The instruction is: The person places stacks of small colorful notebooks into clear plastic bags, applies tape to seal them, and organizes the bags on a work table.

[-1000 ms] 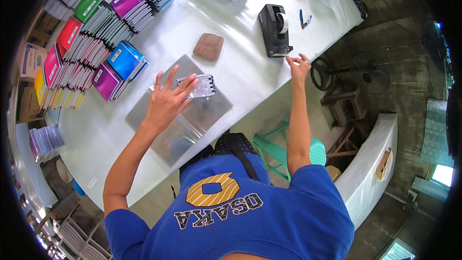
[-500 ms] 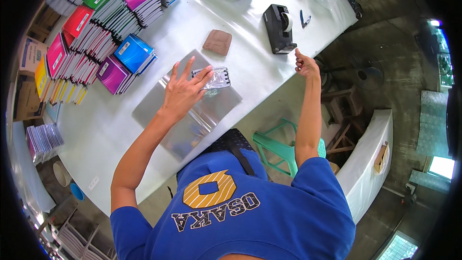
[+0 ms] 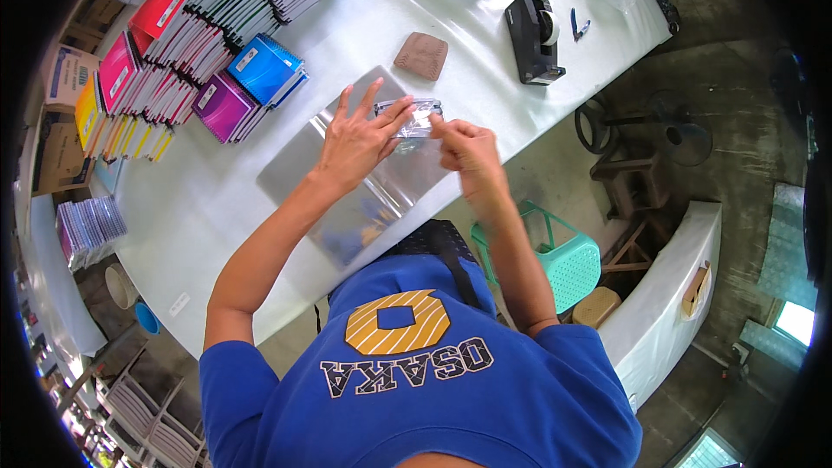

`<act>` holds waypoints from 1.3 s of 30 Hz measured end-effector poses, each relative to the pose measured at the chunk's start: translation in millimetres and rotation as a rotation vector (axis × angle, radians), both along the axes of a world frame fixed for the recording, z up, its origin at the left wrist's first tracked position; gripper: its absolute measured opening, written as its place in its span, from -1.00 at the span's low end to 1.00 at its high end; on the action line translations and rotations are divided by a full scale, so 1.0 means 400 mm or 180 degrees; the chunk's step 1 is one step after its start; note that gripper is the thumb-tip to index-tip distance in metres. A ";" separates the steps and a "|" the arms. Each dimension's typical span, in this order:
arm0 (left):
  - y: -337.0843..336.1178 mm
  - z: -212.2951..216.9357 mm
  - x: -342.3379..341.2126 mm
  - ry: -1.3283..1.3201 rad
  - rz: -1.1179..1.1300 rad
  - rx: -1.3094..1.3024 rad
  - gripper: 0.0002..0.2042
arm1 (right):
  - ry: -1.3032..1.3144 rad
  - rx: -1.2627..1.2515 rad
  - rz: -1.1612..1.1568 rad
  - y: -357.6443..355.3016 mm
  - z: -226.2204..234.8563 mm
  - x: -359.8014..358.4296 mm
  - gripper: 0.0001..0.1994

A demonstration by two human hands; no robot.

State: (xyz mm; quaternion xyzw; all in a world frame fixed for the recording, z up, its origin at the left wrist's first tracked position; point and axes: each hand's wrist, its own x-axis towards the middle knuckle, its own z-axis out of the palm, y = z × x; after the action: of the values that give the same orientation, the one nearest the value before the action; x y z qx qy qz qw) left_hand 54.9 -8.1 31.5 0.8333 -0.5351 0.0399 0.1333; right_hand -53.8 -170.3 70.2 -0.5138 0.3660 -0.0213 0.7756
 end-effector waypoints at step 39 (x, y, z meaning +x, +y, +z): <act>-0.084 -0.036 0.122 0.3977 -0.0144 -0.0011 -0.45 | 0.0152 -0.1045 0.0826 -0.062 -0.348 -0.070 -0.65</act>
State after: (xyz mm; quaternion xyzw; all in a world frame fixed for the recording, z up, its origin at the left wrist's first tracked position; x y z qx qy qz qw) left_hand 103.5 -41.6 17.1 0.6875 -0.3735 -0.4569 0.4232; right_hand -81.9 -195.3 -69.0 -0.6765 0.3067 0.0316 0.6688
